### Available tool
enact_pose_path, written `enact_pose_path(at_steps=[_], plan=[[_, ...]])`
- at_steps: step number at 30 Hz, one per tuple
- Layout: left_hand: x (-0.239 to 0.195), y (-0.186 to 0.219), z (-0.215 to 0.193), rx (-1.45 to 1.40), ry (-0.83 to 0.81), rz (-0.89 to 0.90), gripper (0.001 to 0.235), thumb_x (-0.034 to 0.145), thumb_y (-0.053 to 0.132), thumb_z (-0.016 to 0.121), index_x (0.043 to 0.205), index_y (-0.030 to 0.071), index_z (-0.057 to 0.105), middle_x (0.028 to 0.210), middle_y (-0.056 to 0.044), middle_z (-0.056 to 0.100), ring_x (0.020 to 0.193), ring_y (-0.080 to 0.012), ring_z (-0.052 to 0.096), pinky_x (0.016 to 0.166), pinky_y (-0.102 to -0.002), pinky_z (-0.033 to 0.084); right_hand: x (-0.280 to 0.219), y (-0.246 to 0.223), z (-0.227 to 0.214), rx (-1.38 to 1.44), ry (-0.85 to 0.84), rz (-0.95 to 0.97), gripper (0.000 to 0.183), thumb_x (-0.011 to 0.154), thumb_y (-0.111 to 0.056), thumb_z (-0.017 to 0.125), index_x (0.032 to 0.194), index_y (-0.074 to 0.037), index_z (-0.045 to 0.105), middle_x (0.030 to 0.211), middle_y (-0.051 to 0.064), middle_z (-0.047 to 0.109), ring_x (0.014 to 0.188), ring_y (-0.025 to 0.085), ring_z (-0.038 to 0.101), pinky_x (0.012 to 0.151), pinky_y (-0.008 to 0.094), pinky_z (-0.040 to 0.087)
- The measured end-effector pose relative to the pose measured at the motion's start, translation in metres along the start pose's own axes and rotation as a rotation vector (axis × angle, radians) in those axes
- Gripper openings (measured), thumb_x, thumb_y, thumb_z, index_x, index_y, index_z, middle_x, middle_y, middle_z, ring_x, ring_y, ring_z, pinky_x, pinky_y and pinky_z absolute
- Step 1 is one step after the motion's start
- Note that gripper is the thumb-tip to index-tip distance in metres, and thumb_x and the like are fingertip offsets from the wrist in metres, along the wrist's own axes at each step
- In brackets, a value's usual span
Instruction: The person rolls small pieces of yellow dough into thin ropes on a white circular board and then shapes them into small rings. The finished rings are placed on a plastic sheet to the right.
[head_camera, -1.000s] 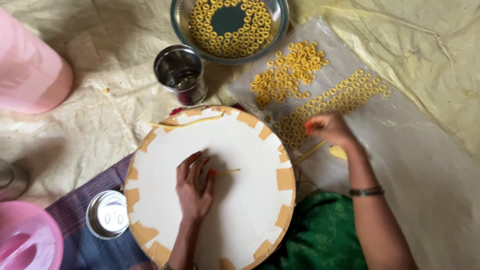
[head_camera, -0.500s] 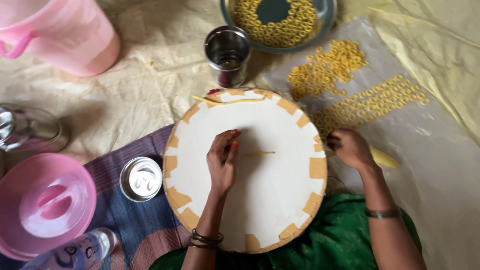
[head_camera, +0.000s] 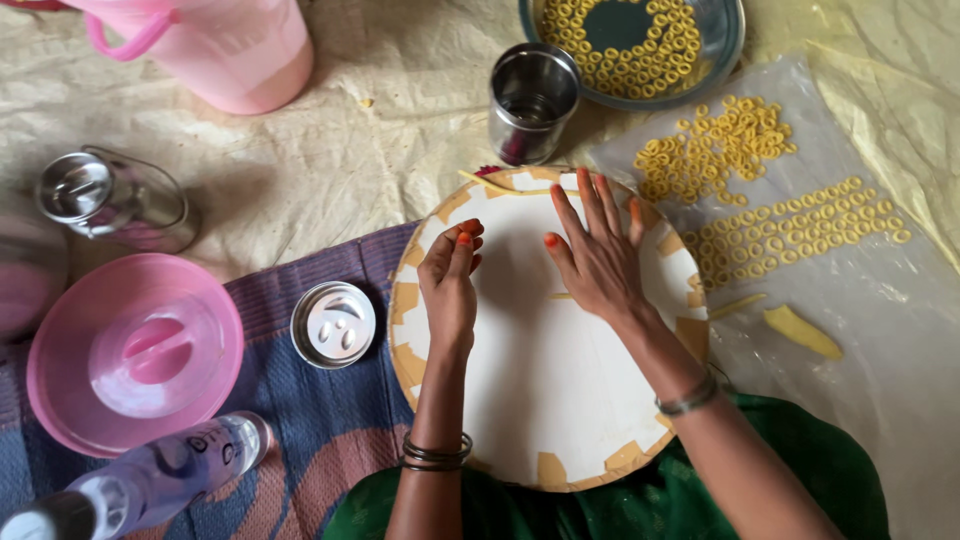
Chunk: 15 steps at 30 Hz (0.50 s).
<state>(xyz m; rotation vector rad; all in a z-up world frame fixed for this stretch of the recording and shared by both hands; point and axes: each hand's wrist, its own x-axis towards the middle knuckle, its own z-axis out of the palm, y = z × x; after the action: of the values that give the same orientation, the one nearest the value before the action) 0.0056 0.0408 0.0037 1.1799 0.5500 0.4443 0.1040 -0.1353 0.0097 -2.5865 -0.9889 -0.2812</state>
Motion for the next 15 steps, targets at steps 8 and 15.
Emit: enact_pose_path(at_steps=[8,15], plan=[[0.006,0.002,-0.005,-0.108,0.026,0.004,0.028,0.102,0.022,0.058,0.116,0.002,0.072,0.111,-0.006,0.074,0.104,-0.0159,0.066,0.094,-0.033,0.051,-0.015,-0.025,0.025,-0.127,-0.275,-0.078,0.07,0.099,-0.052,0.045,0.161,-0.027,0.027,0.171,0.016,0.009,0.158,0.032,0.007,0.114,0.073,0.001],[0.006,0.006,-0.004,-0.094,0.012,-0.023,0.029,0.102,0.023,0.058,0.116,0.002,0.072,0.111,-0.006,0.074,0.104,-0.0158,0.065,0.095,-0.033,0.049,0.032,-0.002,0.029,-0.138,-0.157,-0.034,0.067,0.106,-0.047,0.043,0.166,-0.023,0.025,0.173,0.017,0.005,0.159,0.034,0.006,0.115,0.075,0.002]])
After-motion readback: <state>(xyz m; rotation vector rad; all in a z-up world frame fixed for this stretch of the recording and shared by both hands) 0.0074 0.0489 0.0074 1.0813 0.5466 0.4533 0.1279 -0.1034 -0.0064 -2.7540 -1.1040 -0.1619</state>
